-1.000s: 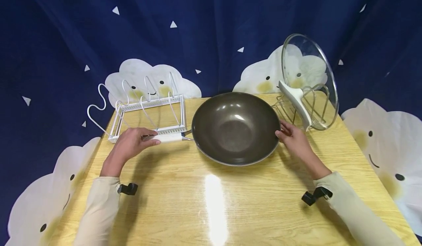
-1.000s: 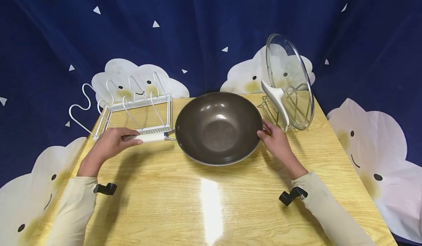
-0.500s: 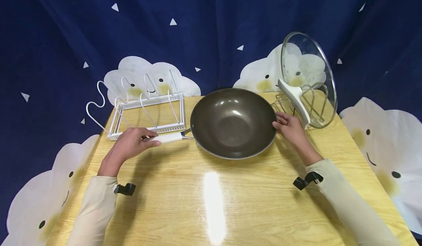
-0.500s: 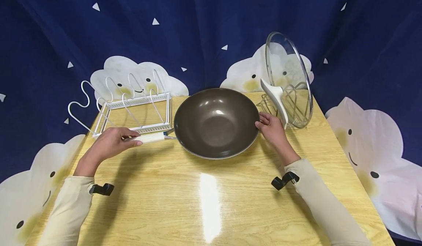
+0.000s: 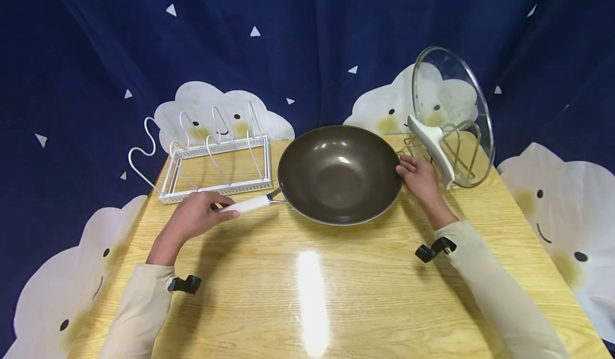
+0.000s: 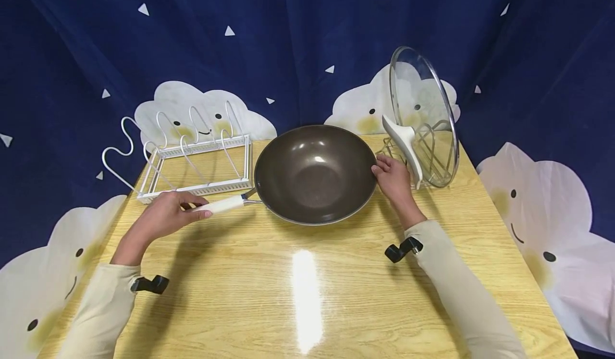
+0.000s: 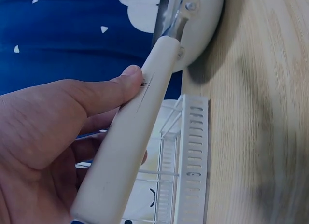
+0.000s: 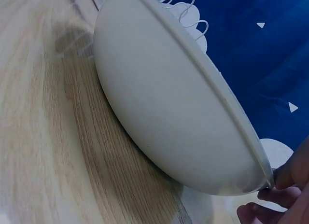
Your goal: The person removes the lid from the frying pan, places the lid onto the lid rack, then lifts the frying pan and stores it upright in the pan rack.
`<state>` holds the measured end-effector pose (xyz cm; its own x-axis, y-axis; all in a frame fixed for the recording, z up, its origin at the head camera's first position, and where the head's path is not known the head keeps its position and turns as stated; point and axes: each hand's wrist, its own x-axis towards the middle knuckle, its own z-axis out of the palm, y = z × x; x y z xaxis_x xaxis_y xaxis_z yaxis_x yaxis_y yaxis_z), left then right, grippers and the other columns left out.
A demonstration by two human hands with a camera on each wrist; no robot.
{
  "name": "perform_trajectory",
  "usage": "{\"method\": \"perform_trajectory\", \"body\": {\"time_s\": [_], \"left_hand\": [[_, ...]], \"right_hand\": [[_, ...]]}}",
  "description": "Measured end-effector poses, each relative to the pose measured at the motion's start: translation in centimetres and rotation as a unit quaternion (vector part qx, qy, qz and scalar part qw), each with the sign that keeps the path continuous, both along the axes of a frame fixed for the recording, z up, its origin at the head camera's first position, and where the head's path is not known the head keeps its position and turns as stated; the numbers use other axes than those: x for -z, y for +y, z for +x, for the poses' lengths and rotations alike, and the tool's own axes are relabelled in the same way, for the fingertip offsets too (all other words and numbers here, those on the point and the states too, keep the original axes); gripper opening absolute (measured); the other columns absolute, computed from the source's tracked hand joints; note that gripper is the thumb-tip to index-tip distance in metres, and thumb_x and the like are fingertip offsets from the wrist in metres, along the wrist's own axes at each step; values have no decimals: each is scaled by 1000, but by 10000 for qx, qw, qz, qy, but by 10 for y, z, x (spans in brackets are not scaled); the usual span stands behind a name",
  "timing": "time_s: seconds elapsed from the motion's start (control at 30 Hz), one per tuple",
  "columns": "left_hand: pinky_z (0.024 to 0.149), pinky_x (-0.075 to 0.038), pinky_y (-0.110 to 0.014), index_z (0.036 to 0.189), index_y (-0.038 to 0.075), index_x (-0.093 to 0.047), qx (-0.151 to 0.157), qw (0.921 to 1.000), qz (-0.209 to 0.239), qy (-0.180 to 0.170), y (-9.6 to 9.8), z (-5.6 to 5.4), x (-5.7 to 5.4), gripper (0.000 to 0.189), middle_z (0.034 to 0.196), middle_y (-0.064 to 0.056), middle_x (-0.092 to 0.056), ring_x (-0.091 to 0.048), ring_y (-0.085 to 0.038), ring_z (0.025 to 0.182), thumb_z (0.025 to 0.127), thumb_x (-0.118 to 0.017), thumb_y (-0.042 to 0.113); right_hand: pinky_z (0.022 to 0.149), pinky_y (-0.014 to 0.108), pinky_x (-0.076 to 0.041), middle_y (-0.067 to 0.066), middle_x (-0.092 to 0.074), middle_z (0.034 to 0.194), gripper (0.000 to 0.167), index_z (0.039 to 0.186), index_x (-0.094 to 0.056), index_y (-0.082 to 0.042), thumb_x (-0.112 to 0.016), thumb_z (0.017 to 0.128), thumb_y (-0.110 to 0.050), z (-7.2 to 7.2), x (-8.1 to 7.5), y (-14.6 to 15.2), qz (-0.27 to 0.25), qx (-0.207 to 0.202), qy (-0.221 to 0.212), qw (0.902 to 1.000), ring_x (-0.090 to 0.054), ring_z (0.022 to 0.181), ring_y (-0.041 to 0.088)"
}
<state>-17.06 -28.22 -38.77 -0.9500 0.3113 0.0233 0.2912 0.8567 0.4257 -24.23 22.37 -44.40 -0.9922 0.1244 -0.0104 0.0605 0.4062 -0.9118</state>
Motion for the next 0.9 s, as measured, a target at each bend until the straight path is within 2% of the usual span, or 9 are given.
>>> {"method": "perform_trajectory", "body": {"time_s": [0.07, 0.17, 0.37, 0.57, 0.7, 0.8, 0.9], "left_hand": [[61, -48, -32, 107, 13, -81, -16, 9998, 94, -174, 1, 1, 0, 28, 92, -2, -76, -62, -10, 68, 88, -81, 34], [54, -45, -30, 107, 13, -81, 49, 9988, 251, -426, 2, 2, 0, 27, 83, 1, -74, -56, -10, 59, 88, -82, 32], [48, -41, -28, 107, 13, -82, 131, 9965, 455, -682, 5, 7, -1, 26, 74, 4, -71, -49, -10, 53, 87, -83, 30], [51, -42, -29, 109, 14, -81, -6, 9958, 456, -789, 9, 13, -1, 28, 77, 3, -71, -51, -12, 57, 88, -81, 32], [52, -43, -29, 109, 13, -81, -62, 9957, 505, -775, 11, 16, 0, 29, 82, 2, -74, -54, -11, 58, 88, -81, 33], [53, -45, -29, 110, 12, -80, -123, 9948, 592, -821, 12, 19, 1, 31, 86, 1, -75, -57, -11, 59, 89, -81, 33], [55, -47, -29, 112, 12, -80, -263, 9933, 633, -932, 14, 21, 2, 34, 91, 0, -76, -59, -11, 61, 88, -81, 36]], "right_hand": [[96, 16, -49, 25, -56, 143, 46, 146, -50, 6, -57, 104, -14, -3, 0, -1, 139, 86, 28, 9999, -53, 134, 34], [99, 22, -49, 25, -57, 142, 46, 145, -51, 6, -57, 104, -14, -7, 0, -3, 109, 168, 4, 9998, -55, 133, 33], [86, 13, -45, 23, -62, 137, 42, 141, -57, 3, -57, 104, -17, -16, -2, -7, 47, 335, -77, 9994, -59, 128, 33], [86, 16, -44, 20, -66, 133, 39, 138, -62, -1, -56, 104, -19, -23, -2, -9, 248, 494, -30, 9985, -62, 125, 31], [97, 29, -48, 18, -67, 132, 38, 137, -63, -3, -55, 104, -19, -27, -1, -9, 380, 542, 9, 9978, -61, 126, 30], [105, 39, -47, 19, -66, 133, 39, 139, -62, -2, -55, 104, -18, -31, -1, -10, 378, 556, -35, 9977, -60, 128, 31], [103, 37, -48, 18, -65, 135, 38, 139, -62, -3, -55, 104, -17, -35, -2, -12, 263, 607, -143, 9977, -59, 128, 30]]}}
